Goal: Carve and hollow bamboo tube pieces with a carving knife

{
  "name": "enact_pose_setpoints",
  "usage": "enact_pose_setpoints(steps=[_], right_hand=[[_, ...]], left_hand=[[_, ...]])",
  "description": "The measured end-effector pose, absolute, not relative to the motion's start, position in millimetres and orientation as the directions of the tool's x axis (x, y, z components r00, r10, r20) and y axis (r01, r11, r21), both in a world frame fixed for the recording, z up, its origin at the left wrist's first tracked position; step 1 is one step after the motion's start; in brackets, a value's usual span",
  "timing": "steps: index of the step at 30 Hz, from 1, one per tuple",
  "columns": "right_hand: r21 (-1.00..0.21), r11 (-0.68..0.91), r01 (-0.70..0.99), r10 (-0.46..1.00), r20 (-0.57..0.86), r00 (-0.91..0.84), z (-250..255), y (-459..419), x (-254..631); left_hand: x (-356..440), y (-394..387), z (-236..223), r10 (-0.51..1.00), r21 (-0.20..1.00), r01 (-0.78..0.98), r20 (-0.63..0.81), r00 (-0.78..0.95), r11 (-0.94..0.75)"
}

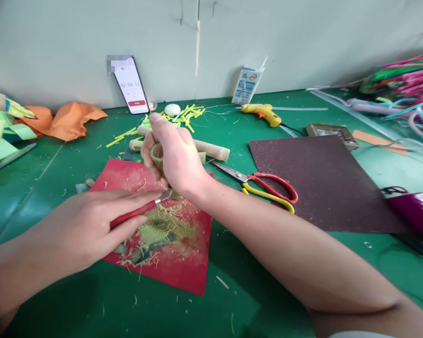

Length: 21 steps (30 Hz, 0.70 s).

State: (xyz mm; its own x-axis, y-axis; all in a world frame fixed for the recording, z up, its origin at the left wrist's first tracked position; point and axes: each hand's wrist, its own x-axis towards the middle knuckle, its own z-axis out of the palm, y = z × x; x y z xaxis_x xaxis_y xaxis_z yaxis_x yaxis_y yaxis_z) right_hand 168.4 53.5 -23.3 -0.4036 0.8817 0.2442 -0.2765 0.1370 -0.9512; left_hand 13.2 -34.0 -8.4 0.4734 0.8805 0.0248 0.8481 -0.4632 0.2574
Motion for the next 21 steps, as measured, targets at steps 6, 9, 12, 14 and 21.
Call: enact_pose_setpoints(steps=[6, 9, 12, 14, 21], right_hand=[[-0.951, 0.134, -0.279, 0.896, 0.236, -0.375, -22, 53, 167], [-0.957, 0.134, -0.257, 0.907, 0.223, -0.358, -21, 52, 168], [-0.974, 0.117, -0.194, 0.928, 0.177, -0.327, -19, 51, 168], [-0.977, 0.124, -0.175, 0.935, 0.174, -0.308, -19, 50, 167], [-0.95, 0.163, -0.267, 0.918, 0.246, -0.312, -22, 48, 166]], left_hand=[[19, -31, -13, 0.869, 0.333, 0.814, 0.035, 0.493, -0.476], [23, -30, -18, 0.875, 0.369, 0.804, 0.056, 0.481, -0.465], [24, -32, -24, 0.885, 0.391, 0.802, 0.084, 0.457, -0.452], [25, -32, -29, 0.888, 0.413, 0.794, 0.094, 0.45, -0.446], [25, -30, -27, 0.898, 0.383, 0.819, 0.072, 0.434, -0.427]])
